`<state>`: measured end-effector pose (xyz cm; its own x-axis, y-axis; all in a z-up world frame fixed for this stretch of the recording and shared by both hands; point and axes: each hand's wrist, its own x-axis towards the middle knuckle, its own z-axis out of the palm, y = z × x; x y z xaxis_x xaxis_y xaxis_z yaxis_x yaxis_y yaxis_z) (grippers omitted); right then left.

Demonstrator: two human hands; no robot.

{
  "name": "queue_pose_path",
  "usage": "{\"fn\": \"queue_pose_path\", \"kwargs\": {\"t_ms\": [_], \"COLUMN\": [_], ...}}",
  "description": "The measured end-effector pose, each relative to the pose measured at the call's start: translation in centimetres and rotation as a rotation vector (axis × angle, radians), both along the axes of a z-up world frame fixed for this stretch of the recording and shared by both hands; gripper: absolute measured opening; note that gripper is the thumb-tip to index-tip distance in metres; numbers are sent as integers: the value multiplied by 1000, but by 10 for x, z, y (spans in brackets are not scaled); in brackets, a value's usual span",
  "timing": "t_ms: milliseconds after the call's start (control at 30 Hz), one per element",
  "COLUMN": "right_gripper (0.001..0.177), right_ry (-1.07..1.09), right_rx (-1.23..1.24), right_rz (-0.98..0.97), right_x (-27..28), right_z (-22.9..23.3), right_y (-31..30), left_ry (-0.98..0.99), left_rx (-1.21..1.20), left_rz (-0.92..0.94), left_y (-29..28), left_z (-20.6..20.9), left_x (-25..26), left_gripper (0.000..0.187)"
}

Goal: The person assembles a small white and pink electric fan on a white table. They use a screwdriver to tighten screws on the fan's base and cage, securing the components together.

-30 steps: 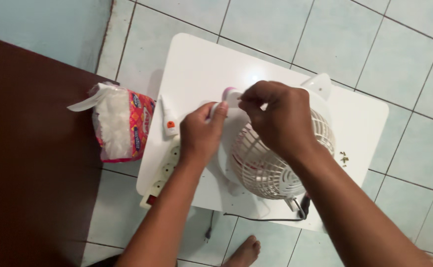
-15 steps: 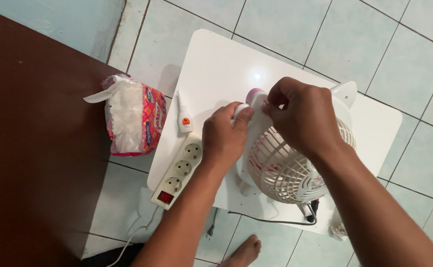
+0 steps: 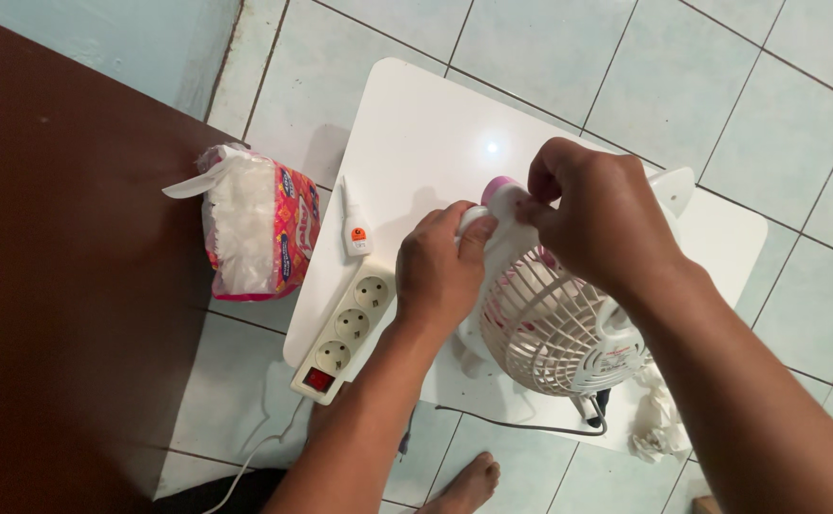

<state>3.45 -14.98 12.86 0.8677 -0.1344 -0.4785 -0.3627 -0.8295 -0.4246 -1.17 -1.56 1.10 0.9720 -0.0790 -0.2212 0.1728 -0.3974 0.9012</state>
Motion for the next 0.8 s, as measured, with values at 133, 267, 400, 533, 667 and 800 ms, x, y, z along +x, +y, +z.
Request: {"fn": "queue_pose_path", "kwargs": {"t_ms": [133, 267, 400, 533, 667, 800], "right_gripper": [25, 35, 39, 32, 39, 42], "right_ry": [-17, 46, 116, 222, 93, 144], "right_rx": [-61, -26, -22, -60, -18, -9], "right_rz": [58, 71, 45, 0, 122, 116], "right_x": [0, -1, 1, 7, 10, 14], "right_z": [-2, -5, -3, -4, -13, -22], "right_y": [-3, -21, -23, -18, -26, -33], "left_ry": [15, 22, 32, 0, -10, -11], "left_rx": [-4, -16, 9, 11, 16, -3], "left_rz": [-15, -22, -21, -19, -32, -50], "left_y": [0, 0, -1, -1, -1, 0], "left_z": [1, 0, 0, -1, -1, 0], "left_x": [0, 1, 2, 0, 0, -1], "left_gripper": [36, 36, 38, 38, 37, 36]}}
